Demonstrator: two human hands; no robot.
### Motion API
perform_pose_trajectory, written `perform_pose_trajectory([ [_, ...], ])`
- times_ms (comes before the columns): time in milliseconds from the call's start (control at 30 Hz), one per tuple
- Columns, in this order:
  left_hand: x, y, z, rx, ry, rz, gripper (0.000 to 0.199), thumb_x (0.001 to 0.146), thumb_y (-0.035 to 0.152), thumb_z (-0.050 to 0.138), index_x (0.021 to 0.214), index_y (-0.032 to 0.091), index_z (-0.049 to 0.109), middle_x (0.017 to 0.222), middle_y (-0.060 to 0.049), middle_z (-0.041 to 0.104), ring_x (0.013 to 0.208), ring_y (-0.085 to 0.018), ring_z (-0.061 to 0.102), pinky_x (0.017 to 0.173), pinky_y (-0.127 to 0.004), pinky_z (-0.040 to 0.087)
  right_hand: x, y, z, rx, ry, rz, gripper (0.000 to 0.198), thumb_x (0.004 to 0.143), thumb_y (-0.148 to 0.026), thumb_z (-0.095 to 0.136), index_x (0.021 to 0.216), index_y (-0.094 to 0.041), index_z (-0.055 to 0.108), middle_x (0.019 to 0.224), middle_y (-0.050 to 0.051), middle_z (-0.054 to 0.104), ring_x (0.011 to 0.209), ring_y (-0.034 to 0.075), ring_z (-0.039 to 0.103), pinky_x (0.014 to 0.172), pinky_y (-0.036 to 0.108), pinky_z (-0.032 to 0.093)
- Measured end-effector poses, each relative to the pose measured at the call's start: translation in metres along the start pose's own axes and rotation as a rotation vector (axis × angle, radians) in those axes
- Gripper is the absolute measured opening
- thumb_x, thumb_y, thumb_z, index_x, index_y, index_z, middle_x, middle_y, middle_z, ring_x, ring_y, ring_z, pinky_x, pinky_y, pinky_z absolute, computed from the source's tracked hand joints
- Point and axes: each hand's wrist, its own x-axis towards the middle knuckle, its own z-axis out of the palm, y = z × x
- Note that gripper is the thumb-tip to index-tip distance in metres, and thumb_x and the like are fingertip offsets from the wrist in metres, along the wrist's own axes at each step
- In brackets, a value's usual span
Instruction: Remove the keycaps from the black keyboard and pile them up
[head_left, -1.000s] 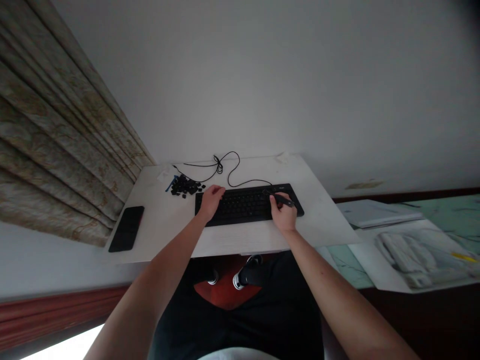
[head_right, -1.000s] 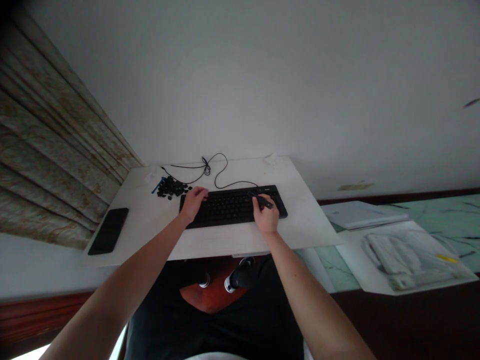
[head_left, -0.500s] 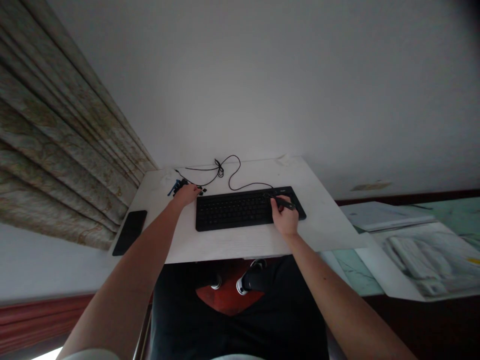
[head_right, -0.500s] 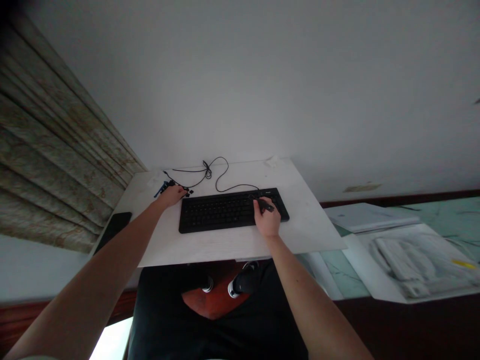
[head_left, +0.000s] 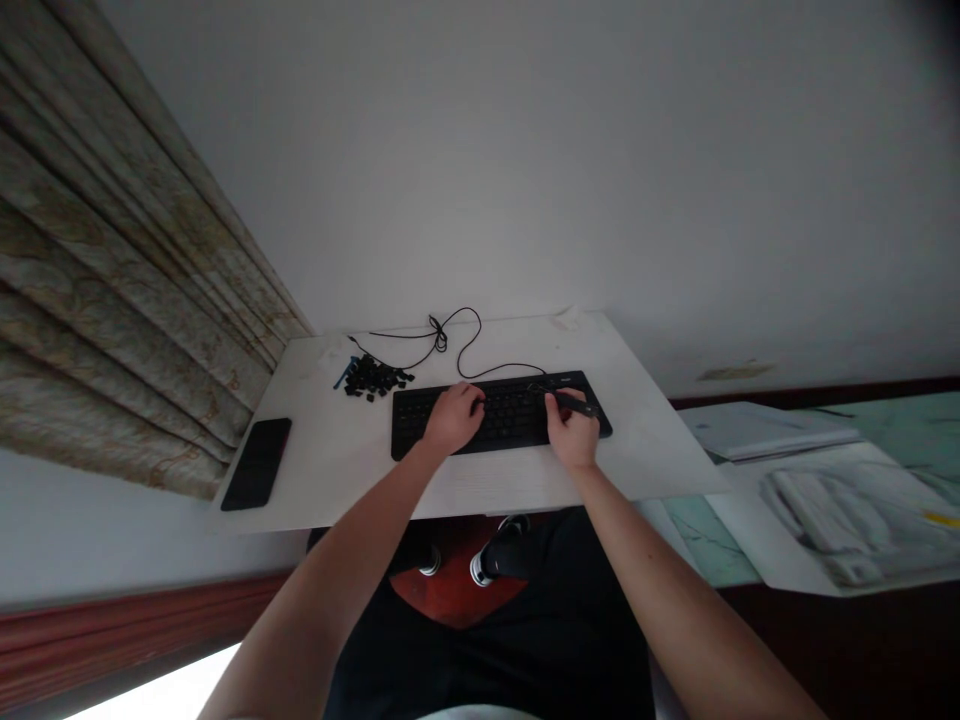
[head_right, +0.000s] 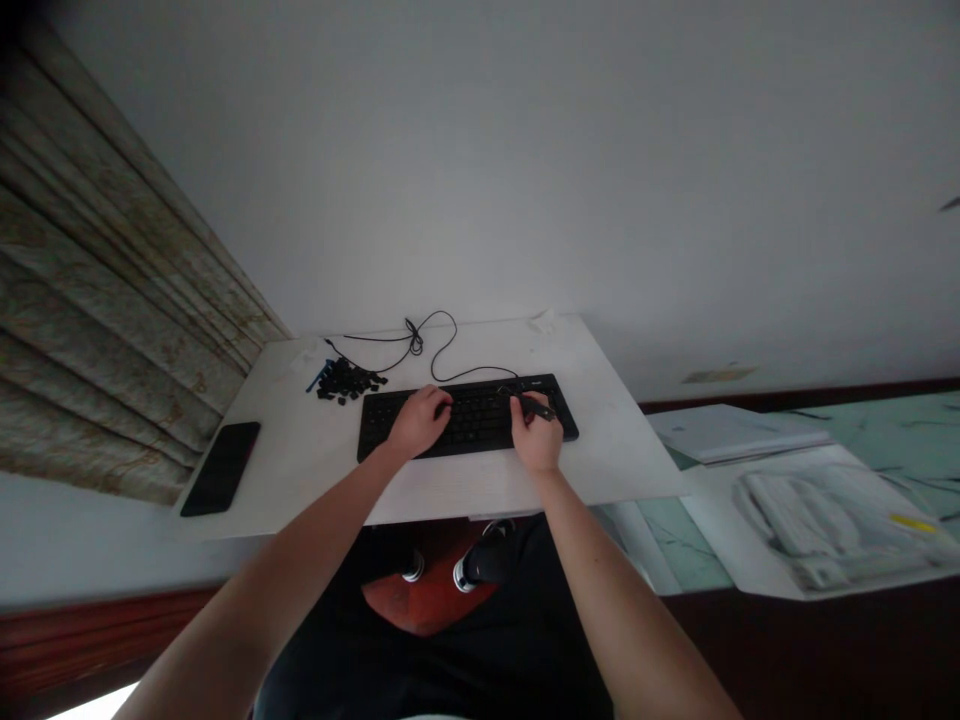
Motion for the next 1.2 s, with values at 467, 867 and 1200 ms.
perform_pose_trajectory([
  [467,-0.003,0.007,0.017,-0.057,0.037,-0.112,0.020,0.090,0.020,0.062,0.108,0.021,0.072,0.111,-0.007,0.072,0.112,-0.025,0.063,0.104,-0.042,0.047,0.013,-0.012,0.003,0.460,-0.084,0.156,0.038,0.093,-0.055,0.056,0.108,-0.019,0.055,0.084,0.007,0.070,0.081,0.023,0.074,0.073,0.036,0.060],
  [867,-0.005,0.004,0.018,-0.104,0.054,-0.140,0.036,0.080,0.010,0.063,0.115,0.020,0.065,0.115,-0.009,0.070,0.111,-0.026,0.064,0.103,-0.041,0.049,0.046,-0.066,0.022,0.410,-0.580,0.094,0.012,0.090,-0.028,0.063,0.085,-0.018,0.065,0.072,0.005,0.073,0.070,0.021,0.075,0.067,0.031,0.061],
  [1200,-0.005,0.003,0.020,-0.080,0.072,-0.152,0.041,0.085,0.019,0.066,0.125,0.018,0.057,0.119,-0.012,0.068,0.113,-0.026,0.063,0.100,-0.041,0.049,0.047,-0.070,0.024,0.250,-0.621,0.016,0.012,0.090,-0.023,0.061,0.081,-0.017,0.066,0.069,0.005,0.072,0.062,0.017,0.069,0.060,0.026,0.053],
])
